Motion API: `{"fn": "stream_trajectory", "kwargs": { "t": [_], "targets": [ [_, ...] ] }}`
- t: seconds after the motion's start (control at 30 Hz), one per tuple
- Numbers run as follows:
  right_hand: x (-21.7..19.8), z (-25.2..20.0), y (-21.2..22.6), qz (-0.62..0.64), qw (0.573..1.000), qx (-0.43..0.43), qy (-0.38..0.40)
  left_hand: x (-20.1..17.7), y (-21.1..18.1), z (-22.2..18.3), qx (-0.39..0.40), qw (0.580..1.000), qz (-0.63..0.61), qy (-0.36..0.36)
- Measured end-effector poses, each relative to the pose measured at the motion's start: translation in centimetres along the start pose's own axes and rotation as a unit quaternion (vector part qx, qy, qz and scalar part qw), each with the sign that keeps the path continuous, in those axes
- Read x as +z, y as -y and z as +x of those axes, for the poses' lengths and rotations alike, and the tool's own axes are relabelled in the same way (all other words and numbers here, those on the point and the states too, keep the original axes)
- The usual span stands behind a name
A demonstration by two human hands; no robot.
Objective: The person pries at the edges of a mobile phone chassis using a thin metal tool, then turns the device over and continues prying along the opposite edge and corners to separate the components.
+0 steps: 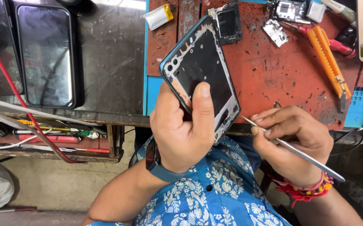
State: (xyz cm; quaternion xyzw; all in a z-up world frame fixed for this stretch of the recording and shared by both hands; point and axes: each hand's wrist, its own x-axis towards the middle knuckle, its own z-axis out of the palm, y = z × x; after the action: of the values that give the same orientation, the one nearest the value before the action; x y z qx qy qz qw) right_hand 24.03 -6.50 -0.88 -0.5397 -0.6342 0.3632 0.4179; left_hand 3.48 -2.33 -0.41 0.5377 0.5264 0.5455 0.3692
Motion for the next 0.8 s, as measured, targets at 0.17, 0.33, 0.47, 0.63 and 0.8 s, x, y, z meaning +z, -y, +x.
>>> {"fn": "stream_trajectory", "kwargs": {
  "t": [0.17,0.33,0.47,0.63,0.8],
  "targets": [
    [0.0,0.4,0.2,0.028,0.999,0.025,-0.005,0.3,-1.1,0.2,0.023,0.999,0.041,0.01],
    [-0.2,0.6,0.1,0.029,0.999,0.027,0.007,0.4,-1.6,0.4,0.074,0.994,0.066,0.043],
    [-0.2,0.7,0.1,-0.016,1.0,0.024,0.008,0.3,-1.6,0.5,0.1,0.99,0.071,0.063],
    [0.6,1.0,0.5,-0.051,0.998,0.011,-0.028,0.5,-1.5,0.3,0.099,0.991,0.06,0.064],
    [1.2,0.9,0.8,-0.066,0.997,-0.013,-0.044,0.5,-1.7,0.3,0.108,0.99,0.066,0.067]
  ]
}}
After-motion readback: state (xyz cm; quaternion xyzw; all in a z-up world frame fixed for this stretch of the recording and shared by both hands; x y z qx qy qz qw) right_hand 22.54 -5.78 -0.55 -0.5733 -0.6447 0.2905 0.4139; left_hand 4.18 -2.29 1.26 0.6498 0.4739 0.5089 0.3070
